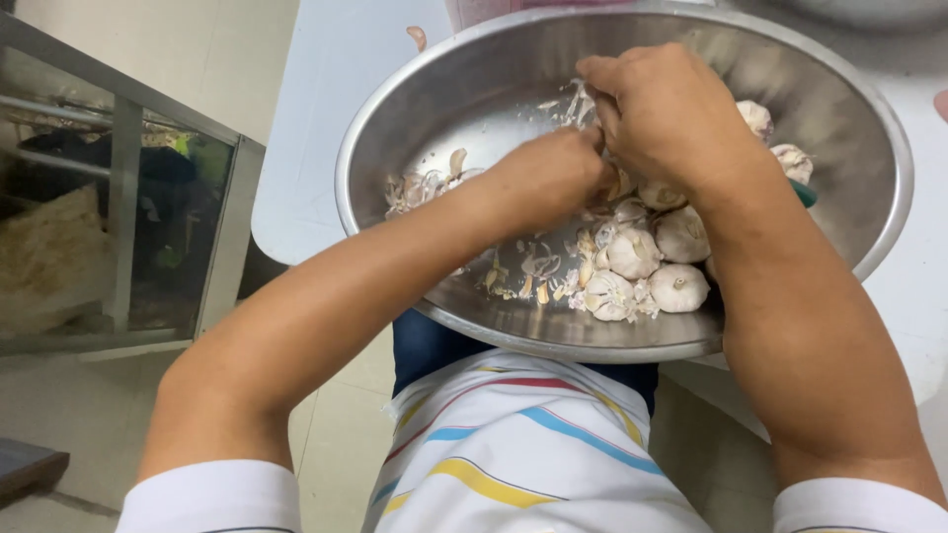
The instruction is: Peeling individual garlic cloves from a bowl and placing the peeled cloves into a separate container.
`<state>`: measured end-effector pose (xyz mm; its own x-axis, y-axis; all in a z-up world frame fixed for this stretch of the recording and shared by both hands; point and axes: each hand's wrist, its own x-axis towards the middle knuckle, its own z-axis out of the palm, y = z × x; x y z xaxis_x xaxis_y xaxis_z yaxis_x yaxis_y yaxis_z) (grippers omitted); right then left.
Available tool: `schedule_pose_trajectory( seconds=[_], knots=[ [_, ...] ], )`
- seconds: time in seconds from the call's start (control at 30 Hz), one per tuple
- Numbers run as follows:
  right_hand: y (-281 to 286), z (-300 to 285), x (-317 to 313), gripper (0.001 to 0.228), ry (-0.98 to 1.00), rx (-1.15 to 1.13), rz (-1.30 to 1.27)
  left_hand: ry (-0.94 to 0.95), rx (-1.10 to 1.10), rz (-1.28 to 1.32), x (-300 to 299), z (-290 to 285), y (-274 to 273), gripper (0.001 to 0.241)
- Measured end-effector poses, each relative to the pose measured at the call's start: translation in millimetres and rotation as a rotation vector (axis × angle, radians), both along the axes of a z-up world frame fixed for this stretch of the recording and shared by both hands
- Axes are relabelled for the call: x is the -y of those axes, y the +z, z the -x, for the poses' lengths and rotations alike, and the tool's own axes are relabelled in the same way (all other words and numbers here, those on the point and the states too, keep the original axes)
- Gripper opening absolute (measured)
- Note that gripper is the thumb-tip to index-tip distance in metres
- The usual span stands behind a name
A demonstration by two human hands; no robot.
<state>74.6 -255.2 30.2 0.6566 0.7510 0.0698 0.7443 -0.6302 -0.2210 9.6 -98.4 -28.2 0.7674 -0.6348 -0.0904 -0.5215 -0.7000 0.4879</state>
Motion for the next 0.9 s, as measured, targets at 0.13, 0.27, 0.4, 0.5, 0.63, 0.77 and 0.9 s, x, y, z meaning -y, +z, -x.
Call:
schedule_pose_trajectory(
  seconds=[0.13,0.27,0.4,0.5,0.63,0.77,0.9],
  knots=[
    [11.0,5.8,-6.0,0.035,-0.022,-0.033,0.016,-0.043,0.109,-0.022,-11.4,-0.9,-12.1,0.021],
    [32.5,19.3,-19.0,0.044,-0.073,-0.297,-0.060,0.237,-0.032,0.067,-42.2,19.4,37.7,0.025],
    [59.7,37.8,-34.7,0.044,-0.217,-0.649,-0.294,0.628,-0.229,0.367,-79.7,46.5,93.9,0.016],
    [39.9,51.8,-38.8,0.033,-0.151,-0.850,-0.721,0.722,-0.308,0.875,-101.1,61.9,79.0,0.022],
    [26.2,60.6,-54.2,0.033,-0.010,-0.845,-0.756,0.795,-0.382,1.081,-104.2,75.3,65.0,0.024],
    [11.1,67.2,-59.5,0.027,0.014,-0.805,-0.802,0.783,-0.399,1.180,-99.3,78.3,59.1,0.023],
    [8.4,70.5,-61.5,0.021,-0.024,-0.813,-0.817,0.761,-0.411,1.181,-100.3,80.2,59.5,0.019]
  ],
)
